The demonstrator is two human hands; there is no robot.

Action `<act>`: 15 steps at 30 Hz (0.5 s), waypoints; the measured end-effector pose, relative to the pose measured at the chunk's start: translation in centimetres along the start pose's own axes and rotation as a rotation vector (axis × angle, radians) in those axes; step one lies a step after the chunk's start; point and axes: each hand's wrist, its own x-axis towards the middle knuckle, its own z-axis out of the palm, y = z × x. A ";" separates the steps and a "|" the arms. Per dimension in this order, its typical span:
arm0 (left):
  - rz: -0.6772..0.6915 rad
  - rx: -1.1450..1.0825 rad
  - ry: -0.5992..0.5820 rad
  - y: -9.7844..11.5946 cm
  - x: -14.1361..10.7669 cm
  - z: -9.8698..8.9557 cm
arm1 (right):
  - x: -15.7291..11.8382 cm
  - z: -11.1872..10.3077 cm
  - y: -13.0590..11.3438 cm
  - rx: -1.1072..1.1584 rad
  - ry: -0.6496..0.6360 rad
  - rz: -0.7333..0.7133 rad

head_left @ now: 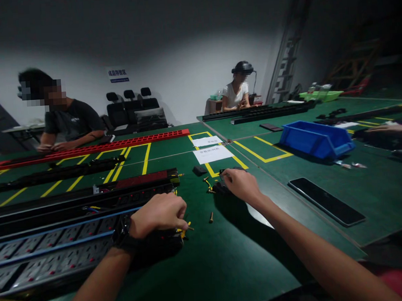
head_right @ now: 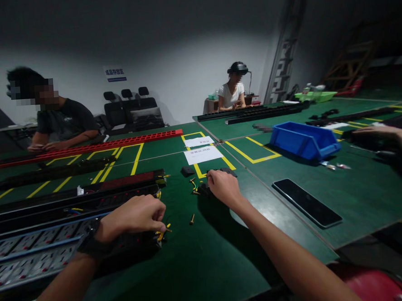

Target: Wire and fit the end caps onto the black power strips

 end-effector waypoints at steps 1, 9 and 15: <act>0.002 -0.004 0.001 -0.1 0.1 0.0 | 0.0 0.0 0.0 -0.009 -0.012 0.006; 0.006 -0.080 -0.009 0.0 0.7 0.6 | 0.2 -0.4 0.3 -0.026 -0.065 0.031; 0.006 -0.065 -0.005 -0.3 0.5 0.4 | 0.1 -0.5 -0.1 -0.043 -0.121 0.050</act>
